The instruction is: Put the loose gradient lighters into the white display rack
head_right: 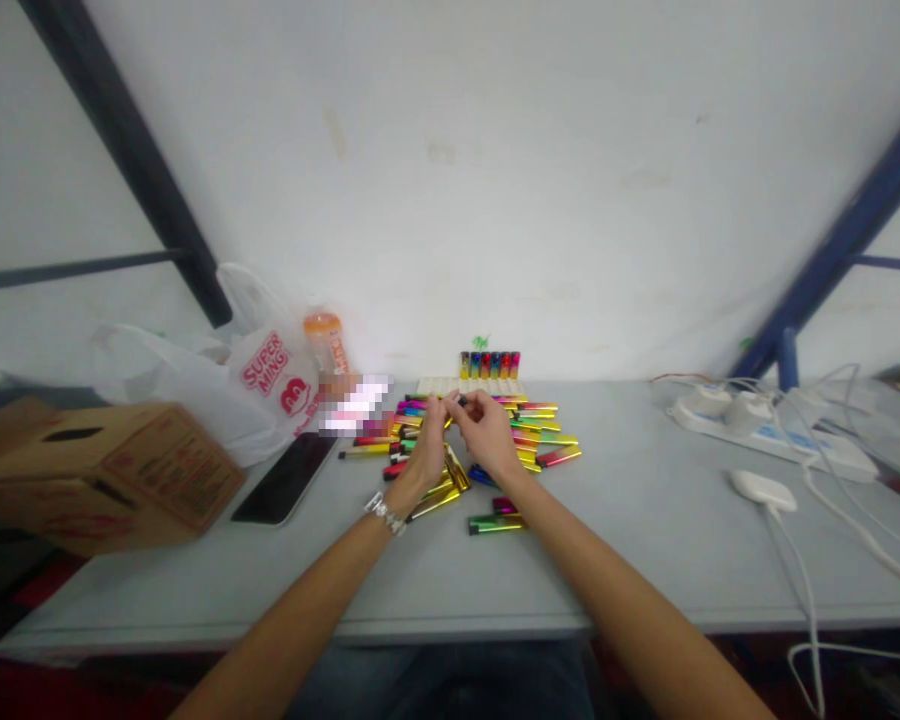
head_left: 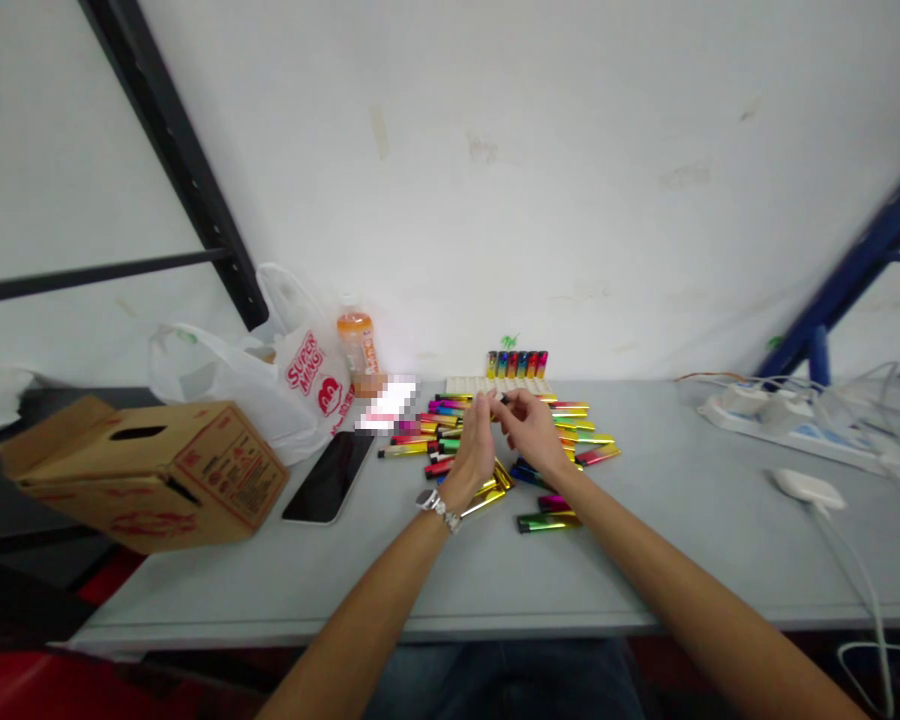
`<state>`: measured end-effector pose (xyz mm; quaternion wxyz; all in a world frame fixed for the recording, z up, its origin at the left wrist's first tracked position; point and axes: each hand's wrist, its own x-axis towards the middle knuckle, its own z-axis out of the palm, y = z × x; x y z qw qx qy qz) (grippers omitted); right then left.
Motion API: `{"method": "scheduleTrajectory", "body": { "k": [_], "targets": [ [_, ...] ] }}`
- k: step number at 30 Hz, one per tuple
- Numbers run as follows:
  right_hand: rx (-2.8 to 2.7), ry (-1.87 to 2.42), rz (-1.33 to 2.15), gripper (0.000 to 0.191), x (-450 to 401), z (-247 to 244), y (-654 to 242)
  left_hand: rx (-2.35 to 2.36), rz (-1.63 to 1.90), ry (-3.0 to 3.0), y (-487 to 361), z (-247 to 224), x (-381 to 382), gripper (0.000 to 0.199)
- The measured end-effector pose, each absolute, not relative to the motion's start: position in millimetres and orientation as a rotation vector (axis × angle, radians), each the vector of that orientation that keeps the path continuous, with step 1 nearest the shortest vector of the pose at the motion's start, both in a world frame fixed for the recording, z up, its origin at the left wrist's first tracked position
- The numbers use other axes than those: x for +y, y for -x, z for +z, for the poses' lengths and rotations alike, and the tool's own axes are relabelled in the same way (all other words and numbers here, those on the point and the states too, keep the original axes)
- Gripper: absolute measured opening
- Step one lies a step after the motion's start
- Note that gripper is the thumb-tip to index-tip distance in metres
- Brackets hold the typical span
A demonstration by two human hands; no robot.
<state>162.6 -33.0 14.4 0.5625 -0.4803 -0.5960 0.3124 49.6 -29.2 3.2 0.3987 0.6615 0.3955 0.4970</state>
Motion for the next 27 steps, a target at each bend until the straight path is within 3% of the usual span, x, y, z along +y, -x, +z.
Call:
{"method": "scheduleTrajectory", "body": {
  "k": [5, 8, 11, 15, 27],
  "targets": [
    [-1.421, 1.04, 0.835, 0.035, -10.7, 23.5, -176.4, 1.176, 1.317, -1.907, -35.0, 6.9, -20.4, 0.045],
    [-1.519, 1.033, 0.655, 0.033, 16.1, 34.1, -187.9, 1.336, 1.379, -2.078, -16.4, 8.2, -11.9, 0.033],
    [-1.737, 1.11, 0.405, 0.017, 49.4, 46.2, -196.7, 1.38, 1.255, -2.252, 0.7, 6.7, -7.5, 0.019],
    [-1.974, 1.236, 0.132, 0.005, 88.9, 57.4, -198.0, 1.439, 1.078, -2.329, 9.5, 2.8, -7.3, 0.014],
    [-2.196, 1.351, 0.059, 0.017, 133.5, 47.8, -189.6, 1.481, 0.928, -2.356, 6.7, 3.6, -11.8, 0.009]
  ]
}}
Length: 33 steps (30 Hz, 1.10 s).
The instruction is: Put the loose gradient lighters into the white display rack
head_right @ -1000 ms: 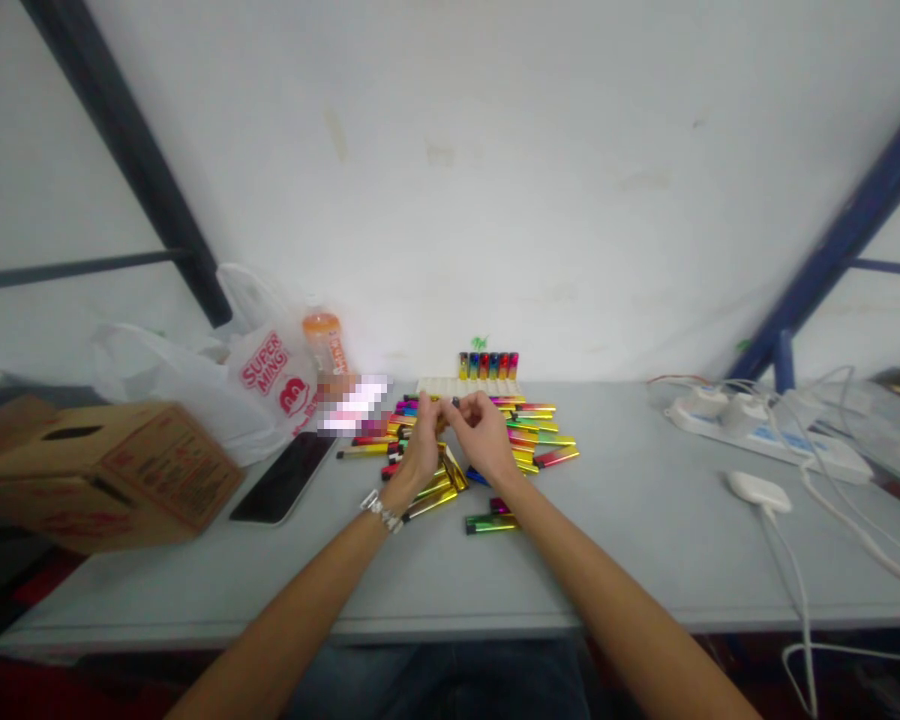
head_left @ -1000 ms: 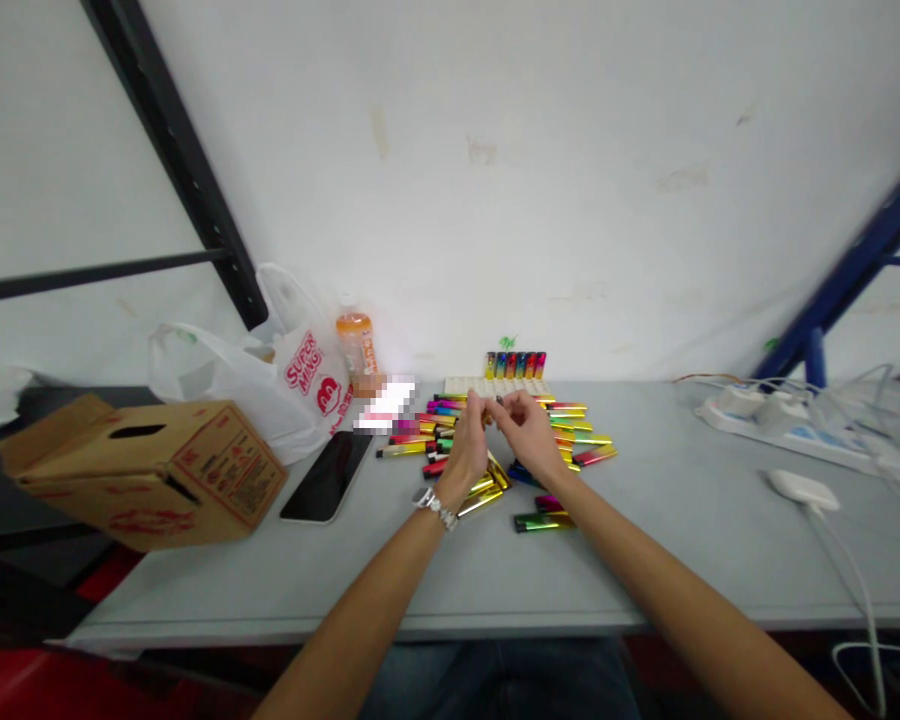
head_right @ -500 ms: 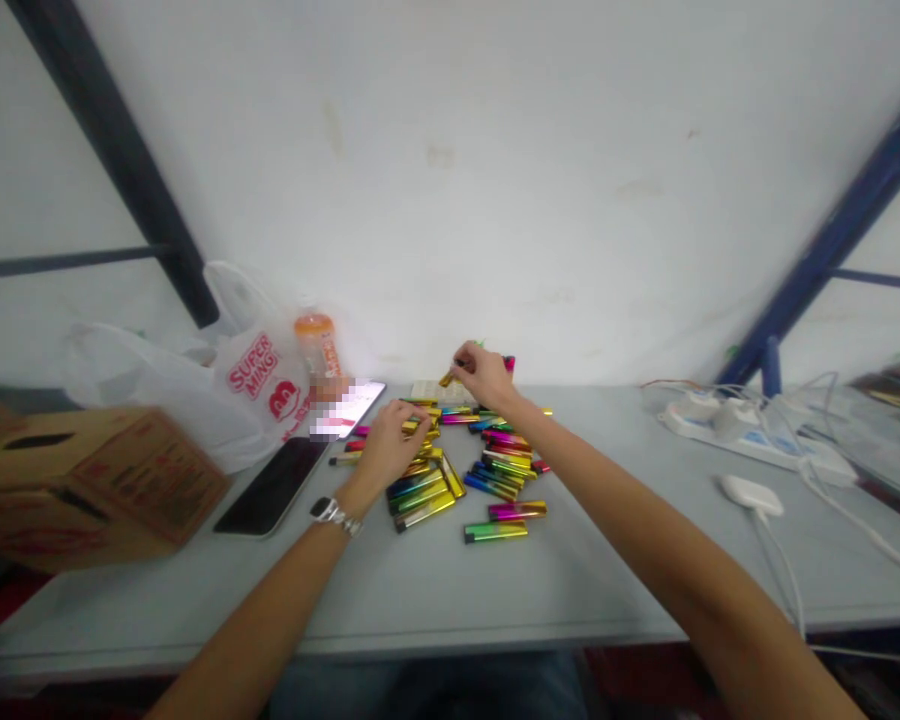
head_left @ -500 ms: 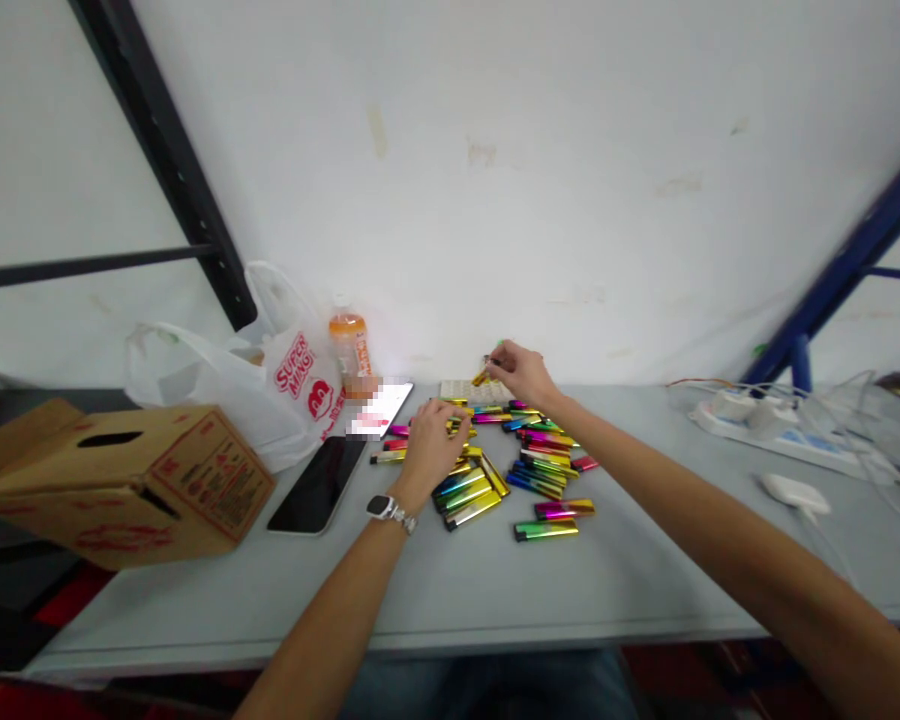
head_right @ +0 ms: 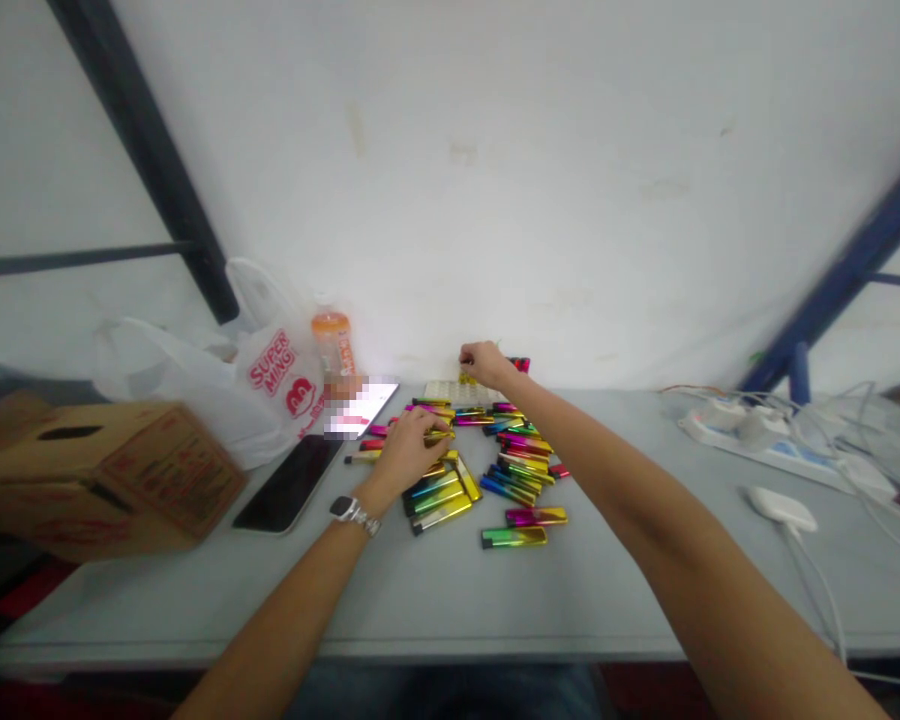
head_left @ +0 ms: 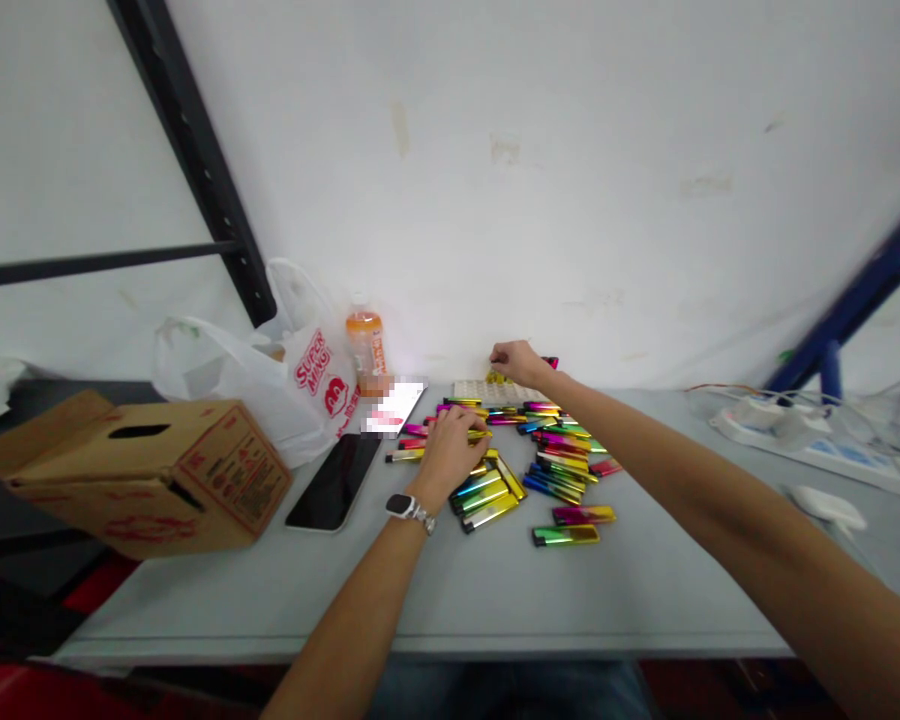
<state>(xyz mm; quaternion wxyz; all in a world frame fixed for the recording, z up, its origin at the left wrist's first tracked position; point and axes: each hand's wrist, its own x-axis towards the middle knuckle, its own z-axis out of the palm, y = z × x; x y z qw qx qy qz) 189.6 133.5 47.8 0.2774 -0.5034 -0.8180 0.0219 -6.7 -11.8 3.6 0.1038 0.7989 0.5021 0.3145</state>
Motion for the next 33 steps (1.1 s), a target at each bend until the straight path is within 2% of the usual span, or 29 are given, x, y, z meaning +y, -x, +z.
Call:
{"method": "scheduleTrajectory", "body": {
  "k": [3, 6, 11, 18, 21, 28, 33],
  "targets": [
    [-2.211, 1.405, 0.079, 0.018, 131.2, 49.2, -188.6, 1.483, 0.915, -2.36, 4.2, 4.5, -13.6, 0.011],
    [-2.225, 1.481, -0.054, 0.022, 122.6, 52.7, -186.6, 1.491, 0.901, -2.375, 2.6, 4.1, -14.2, 0.012],
    [-2.273, 1.652, -0.406, 0.041, 99.6, 47.5, -185.6, 1.496, 0.898, -2.405, 2.3, 1.9, -13.4, 0.012],
    [-2.275, 1.758, -0.475, 0.063, 76.2, 13.3, -186.0, 1.479, 0.876, -2.432, -0.1, 1.4, -13.9, 0.015],
    [-2.25, 1.719, -0.42, 0.059, 64.3, 2.0, -187.8, 1.475, 0.873, -2.439, -1.0, 1.7, -14.4, 0.015],
    [-2.348, 1.505, -0.268, 0.033, 30.8, 6.6, -203.9, 1.474, 0.867, -2.449, -3.3, -0.8, -11.8, 0.015],
    [-2.544, 1.48, -0.229, 0.029, 22.9, 18.9, -203.1, 1.49, 0.859, -2.442, -5.1, 0.6, -12.8, 0.015]
  ]
}}
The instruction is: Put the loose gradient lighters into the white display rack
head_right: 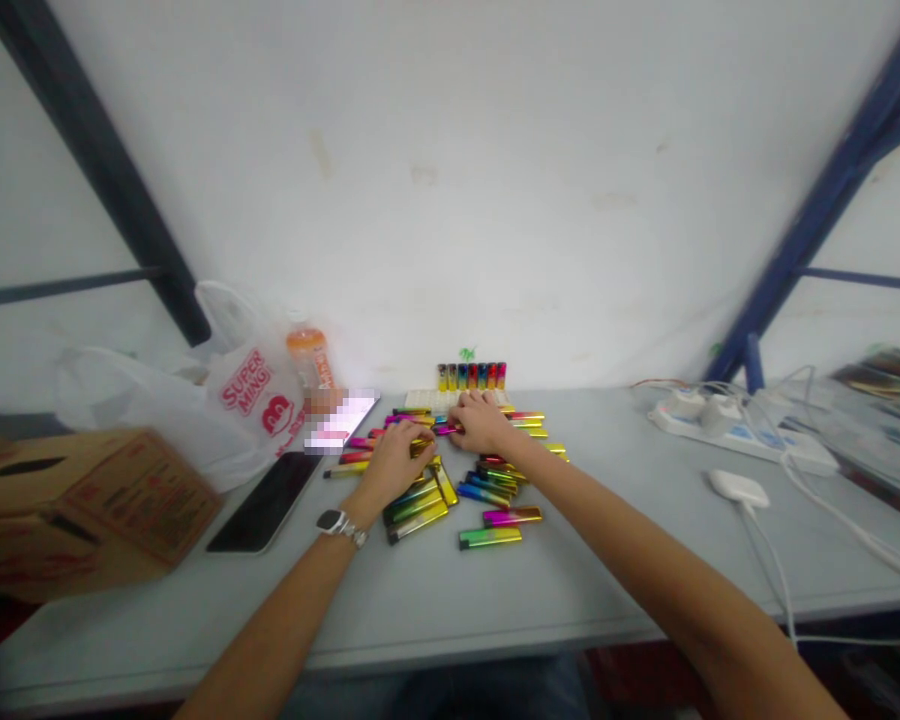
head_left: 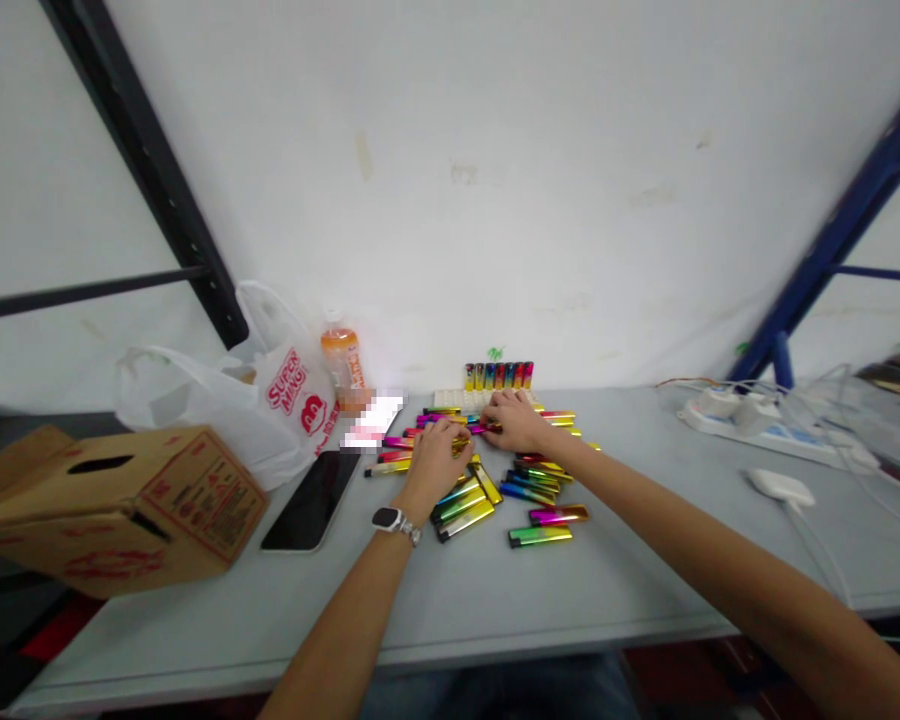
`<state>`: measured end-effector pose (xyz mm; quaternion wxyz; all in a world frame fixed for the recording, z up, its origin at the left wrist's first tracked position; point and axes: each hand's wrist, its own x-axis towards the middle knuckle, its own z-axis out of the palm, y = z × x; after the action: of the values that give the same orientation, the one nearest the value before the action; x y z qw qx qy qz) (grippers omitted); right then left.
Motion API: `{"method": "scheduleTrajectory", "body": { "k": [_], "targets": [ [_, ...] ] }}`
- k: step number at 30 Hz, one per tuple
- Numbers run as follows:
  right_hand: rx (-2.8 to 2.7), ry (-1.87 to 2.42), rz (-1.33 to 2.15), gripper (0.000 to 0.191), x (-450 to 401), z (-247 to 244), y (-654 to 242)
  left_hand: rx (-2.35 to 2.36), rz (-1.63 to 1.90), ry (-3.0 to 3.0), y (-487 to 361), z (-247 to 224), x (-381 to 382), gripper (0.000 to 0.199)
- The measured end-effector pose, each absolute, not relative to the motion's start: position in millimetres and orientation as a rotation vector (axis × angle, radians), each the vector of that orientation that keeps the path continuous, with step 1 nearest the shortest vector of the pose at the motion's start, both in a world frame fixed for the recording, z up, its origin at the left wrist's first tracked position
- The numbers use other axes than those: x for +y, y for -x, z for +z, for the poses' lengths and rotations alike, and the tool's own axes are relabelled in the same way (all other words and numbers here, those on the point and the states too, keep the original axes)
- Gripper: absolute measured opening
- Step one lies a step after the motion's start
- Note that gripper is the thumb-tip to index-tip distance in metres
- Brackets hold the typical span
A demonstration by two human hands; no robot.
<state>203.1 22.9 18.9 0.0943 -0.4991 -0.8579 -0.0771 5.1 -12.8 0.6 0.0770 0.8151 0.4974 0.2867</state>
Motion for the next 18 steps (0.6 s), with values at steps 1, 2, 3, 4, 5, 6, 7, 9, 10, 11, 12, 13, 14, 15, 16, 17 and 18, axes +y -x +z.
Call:
{"method": "scheduleTrajectory", "body": {
  "k": [1, 2, 3, 4, 5, 6, 7, 9, 10, 11, 12, 13, 14, 15, 16, 17, 18],
  "targets": [
    [-2.567, 1.503, -0.226, 0.028, 23.6, 20.9, -201.4, 1.488, 0.868, -2.444, -5.3, 0.3, -12.7, 0.015],
    [-2.59, 1.522, -0.219, 0.027, 24.8, 22.8, -199.6, 1.483, 0.879, -2.444, -5.3, -0.4, -12.4, 0.014],
    [-2.614, 1.535, -0.207, 0.026, 26.1, 24.3, -197.9, 1.475, 0.897, -2.443, -5.2, -1.4, -11.8, 0.013],
    [-2.631, 1.536, -0.194, 0.025, 27.2, 25.4, -196.5, 1.461, 0.927, -2.439, -4.9, -2.6, -10.7, 0.011],
    [-2.631, 1.525, -0.18, 0.023, 27.8, 26.0, -195.5, 1.44, 0.975, -2.43, -4.6, -3.7, -9.4, 0.01],
    [-2.61, 1.504, -0.159, 0.022, 27.7, 26.1, -195.0, 1.41, 1.042, -2.411, -4.2, -4.6, -7.9, 0.01],
    [-2.564, 1.477, -0.126, 0.021, 26.8, 25.7, -194.8, 1.38, 1.129, -2.378, -4.0, -4.9, -6.3, 0.011],
    [-2.399, 1.409, 0.006, 0.021, 22.3, 23.8, -195.3, 1.33, 1.316, -2.261, -4.6, -3.0, -3.5, 0.015],
    [-2.291, 1.364, 0.107, 0.022, 18.8, 22.5, -195.6, 1.309, 1.386, -2.185, -5.8, -0.6, -2.4, 0.018],
    [-2.176, 1.311, 0.22, 0.023, 14.8, 21.1, -195.8, 1.281, 1.425, -2.11, -7.6, 2.6, -1.5, 0.023],
    [-2.065, 1.248, 0.334, 0.024, 10.4, 19.6, -195.8, 1.24, 1.429, -2.045, -10.3, 6.4, -0.7, 0.028],
    [-1.968, 1.181, 0.437, 0.024, 5.8, 18.2, -195.5, 1.182, 1.409, -1.998, -13.7, 10.5, 0.0, 0.032],
    [-1.892, 1.115, 0.527, 0.025, 1.3, 16.7, -195.0, 1.111, 1.372, -1.97, -17.8, 14.6, 1.0, 0.035],
    [-1.838, 1.058, 0.598, 0.026, -3.0, 15.3, -194.3, 1.037, 1.333, -1.952, -22.4, 18.2, 2.2, 0.035],
    [-1.798, 1.017, 0.651, 0.028, -6.9, 13.8, -193.5, 0.971, 1.298, -1.939, -27.5, 21.1, 3.7, 0.034],
    [-1.768, 0.995, 0.682, 0.03, -10.4, 12.3, -192.9, 0.915, 1.271, -1.927, -32.7, 23.1, 5.5, 0.033],
    [-1.745, 0.995, 0.692, 0.032, -13.4, 10.8, -192.5, 0.873, 1.258, -1.905, -37.8, 23.9, 7.5, 0.032]
  ]
}}
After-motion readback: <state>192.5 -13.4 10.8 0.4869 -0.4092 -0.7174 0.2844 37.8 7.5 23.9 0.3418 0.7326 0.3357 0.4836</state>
